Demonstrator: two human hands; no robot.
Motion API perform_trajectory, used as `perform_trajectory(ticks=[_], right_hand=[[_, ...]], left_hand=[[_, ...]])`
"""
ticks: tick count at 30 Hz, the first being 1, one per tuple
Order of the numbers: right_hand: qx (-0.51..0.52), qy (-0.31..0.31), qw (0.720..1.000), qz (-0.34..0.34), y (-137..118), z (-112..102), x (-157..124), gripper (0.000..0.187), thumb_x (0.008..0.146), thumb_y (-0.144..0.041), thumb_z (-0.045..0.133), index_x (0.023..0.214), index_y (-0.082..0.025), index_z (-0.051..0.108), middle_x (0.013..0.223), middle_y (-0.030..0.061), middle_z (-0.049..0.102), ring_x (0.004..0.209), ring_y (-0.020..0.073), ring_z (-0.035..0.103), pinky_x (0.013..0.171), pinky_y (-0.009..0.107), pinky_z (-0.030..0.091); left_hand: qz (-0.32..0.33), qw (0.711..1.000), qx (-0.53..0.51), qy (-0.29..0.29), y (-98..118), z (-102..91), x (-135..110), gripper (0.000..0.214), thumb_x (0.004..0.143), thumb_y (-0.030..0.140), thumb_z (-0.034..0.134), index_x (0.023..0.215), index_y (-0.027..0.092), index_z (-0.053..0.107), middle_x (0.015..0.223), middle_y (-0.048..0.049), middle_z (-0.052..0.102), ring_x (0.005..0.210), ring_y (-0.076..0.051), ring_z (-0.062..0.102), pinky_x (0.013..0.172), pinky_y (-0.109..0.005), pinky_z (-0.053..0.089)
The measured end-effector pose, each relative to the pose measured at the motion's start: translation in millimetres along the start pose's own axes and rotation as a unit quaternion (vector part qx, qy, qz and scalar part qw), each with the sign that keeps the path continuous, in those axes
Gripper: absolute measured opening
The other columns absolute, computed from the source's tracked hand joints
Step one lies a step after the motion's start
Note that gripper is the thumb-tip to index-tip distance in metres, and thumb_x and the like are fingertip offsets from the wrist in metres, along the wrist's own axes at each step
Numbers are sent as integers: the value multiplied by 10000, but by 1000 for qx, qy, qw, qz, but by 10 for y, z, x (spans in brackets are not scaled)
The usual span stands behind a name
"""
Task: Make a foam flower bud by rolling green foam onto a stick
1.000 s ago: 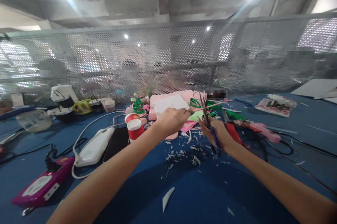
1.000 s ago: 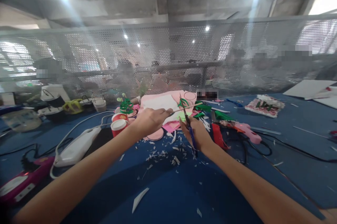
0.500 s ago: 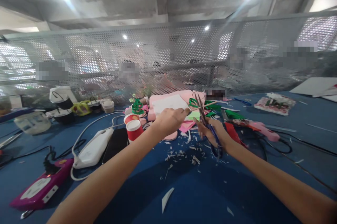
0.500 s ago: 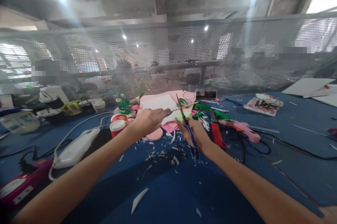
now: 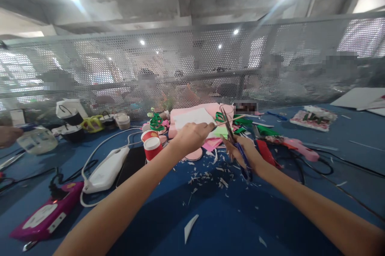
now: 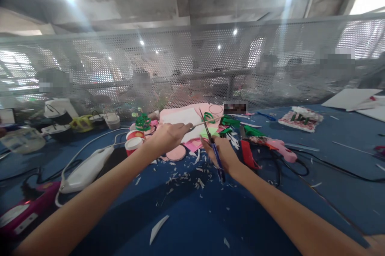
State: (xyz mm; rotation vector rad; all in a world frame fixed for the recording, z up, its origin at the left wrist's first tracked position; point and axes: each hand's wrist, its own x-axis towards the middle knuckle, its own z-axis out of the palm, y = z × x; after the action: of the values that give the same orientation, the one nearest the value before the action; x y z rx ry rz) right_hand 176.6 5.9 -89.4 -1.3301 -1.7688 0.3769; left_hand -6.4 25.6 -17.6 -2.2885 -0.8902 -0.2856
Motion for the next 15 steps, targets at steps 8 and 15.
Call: perform_trajectory(ticks=[8, 15], right_hand=[[-29, 23, 999, -19, -88, -41, -38, 425, 818, -459, 414, 489, -190, 405, 367, -18, 439, 341, 120, 455, 377, 236, 358], [-65, 48, 995, -59, -6, -26, 4, 367, 835, -441, 398, 630, -165, 528, 498, 38, 582, 481, 162, 573, 514, 248, 440]], left_hand=[[-19, 1000, 2, 1, -135, -87, -5, 356, 833, 118, 366, 1155, 206, 488, 842, -40, 637, 665, -144, 585, 517, -258, 350], [18, 1000, 7, -4, 10, -110, -7, 364, 845, 131, 351, 1179, 210, 472, 831, -37, 633, 655, -141, 581, 492, -266, 329]])
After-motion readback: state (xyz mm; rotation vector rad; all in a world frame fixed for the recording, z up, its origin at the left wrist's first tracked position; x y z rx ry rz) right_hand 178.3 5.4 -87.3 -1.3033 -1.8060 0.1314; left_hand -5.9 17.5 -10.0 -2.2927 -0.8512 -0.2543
